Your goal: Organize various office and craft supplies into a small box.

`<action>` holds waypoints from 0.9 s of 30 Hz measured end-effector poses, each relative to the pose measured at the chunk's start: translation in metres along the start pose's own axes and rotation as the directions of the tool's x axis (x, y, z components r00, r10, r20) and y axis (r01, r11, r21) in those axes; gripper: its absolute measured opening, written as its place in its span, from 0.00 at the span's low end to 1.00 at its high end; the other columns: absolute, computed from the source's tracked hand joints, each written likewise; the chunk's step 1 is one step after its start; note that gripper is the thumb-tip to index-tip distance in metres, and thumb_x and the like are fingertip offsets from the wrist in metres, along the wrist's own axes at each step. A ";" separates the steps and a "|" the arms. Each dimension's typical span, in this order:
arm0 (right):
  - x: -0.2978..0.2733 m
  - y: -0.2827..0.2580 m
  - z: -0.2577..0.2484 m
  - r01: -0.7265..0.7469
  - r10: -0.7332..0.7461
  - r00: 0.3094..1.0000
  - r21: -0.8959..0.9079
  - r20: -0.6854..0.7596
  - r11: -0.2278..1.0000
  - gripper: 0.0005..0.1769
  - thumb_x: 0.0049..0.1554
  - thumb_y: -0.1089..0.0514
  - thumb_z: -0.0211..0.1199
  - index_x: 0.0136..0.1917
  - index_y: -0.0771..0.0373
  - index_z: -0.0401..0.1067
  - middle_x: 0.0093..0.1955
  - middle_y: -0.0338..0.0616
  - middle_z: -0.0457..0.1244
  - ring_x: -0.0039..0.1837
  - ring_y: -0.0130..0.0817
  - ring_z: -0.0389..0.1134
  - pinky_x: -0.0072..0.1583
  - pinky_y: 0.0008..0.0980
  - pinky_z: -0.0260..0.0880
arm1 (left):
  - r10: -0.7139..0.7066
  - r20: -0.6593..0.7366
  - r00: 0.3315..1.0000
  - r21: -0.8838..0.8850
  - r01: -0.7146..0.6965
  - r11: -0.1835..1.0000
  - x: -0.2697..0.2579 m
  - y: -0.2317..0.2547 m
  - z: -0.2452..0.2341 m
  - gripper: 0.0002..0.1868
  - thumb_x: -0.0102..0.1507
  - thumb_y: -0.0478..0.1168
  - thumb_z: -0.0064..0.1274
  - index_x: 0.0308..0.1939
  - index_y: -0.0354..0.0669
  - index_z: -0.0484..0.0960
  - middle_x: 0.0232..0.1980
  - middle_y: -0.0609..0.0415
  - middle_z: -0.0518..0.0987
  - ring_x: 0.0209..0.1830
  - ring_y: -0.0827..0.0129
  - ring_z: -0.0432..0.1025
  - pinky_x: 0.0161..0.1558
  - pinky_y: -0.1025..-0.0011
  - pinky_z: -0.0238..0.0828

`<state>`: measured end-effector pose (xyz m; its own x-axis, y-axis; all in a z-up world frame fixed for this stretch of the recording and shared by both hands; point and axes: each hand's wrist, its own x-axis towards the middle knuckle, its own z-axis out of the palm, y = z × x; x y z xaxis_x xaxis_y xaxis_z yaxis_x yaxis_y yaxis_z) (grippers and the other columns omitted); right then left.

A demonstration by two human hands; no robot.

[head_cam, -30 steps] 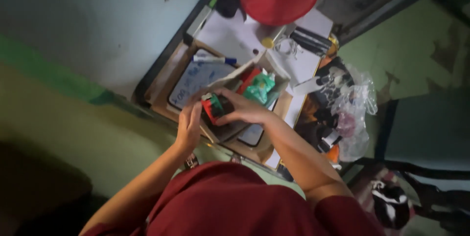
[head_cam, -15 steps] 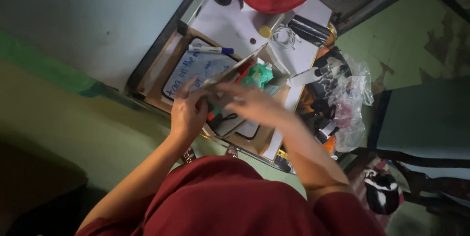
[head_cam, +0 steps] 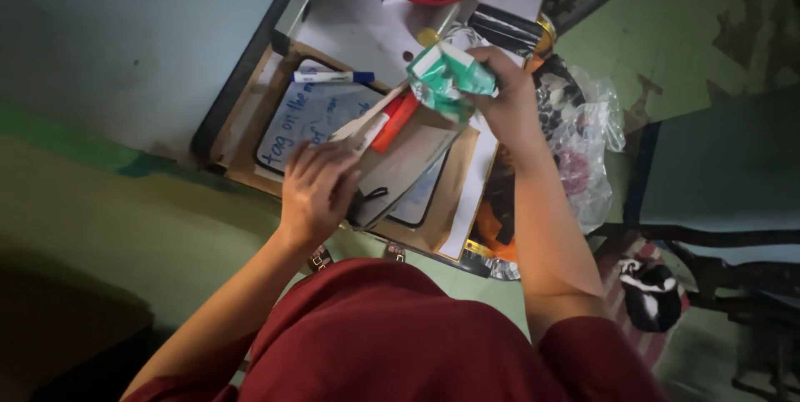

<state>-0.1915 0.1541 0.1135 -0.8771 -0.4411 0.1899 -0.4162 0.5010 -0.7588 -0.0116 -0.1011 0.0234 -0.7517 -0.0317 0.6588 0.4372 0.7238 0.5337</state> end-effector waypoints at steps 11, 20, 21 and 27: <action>-0.041 -0.014 0.081 0.443 -0.271 0.881 -0.477 0.388 0.759 0.23 0.40 0.70 0.70 0.50 0.52 0.83 0.64 0.48 0.62 0.69 0.52 0.59 0.69 0.46 0.61 | 0.105 0.140 0.985 -0.126 -0.087 0.988 0.004 0.010 -0.015 0.28 0.62 0.43 0.64 0.63 0.39 0.73 0.59 0.46 0.79 0.58 0.52 0.75 0.62 0.56 0.69; 0.007 -0.013 0.055 0.004 0.046 0.809 -0.085 0.586 0.996 0.28 0.51 0.54 0.66 0.65 0.55 0.71 0.69 0.45 0.64 0.68 0.47 0.67 0.68 0.40 0.67 | -0.050 0.370 0.928 0.068 0.027 0.997 0.008 0.019 -0.004 0.26 0.58 0.39 0.59 0.61 0.42 0.74 0.53 0.43 0.81 0.52 0.48 0.75 0.59 0.53 0.67; 0.013 -0.003 0.057 -0.019 0.102 0.889 -0.186 0.446 0.982 0.22 0.56 0.55 0.59 0.64 0.53 0.75 0.70 0.40 0.68 0.66 0.44 0.74 0.69 0.36 0.73 | -0.032 0.419 0.907 0.106 -0.013 0.994 0.008 0.020 -0.003 0.27 0.57 0.37 0.58 0.61 0.45 0.75 0.51 0.45 0.82 0.52 0.50 0.75 0.59 0.53 0.66; 0.013 0.049 0.113 0.672 -0.346 0.722 -0.486 0.599 0.559 0.20 0.56 0.61 0.63 0.62 0.53 0.75 0.65 0.43 0.64 0.71 0.46 0.62 0.64 0.49 0.65 | 0.059 0.494 0.867 0.131 -0.141 0.981 0.014 0.026 0.000 0.30 0.58 0.40 0.54 0.66 0.42 0.76 0.45 0.45 0.83 0.51 0.55 0.77 0.68 0.50 0.61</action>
<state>-0.1963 0.0894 0.0083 -0.3453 -0.9381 0.0263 -0.9384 0.3455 0.0057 -0.0113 -0.0827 0.0466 -0.8703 0.3558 0.3404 0.4704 0.8053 0.3609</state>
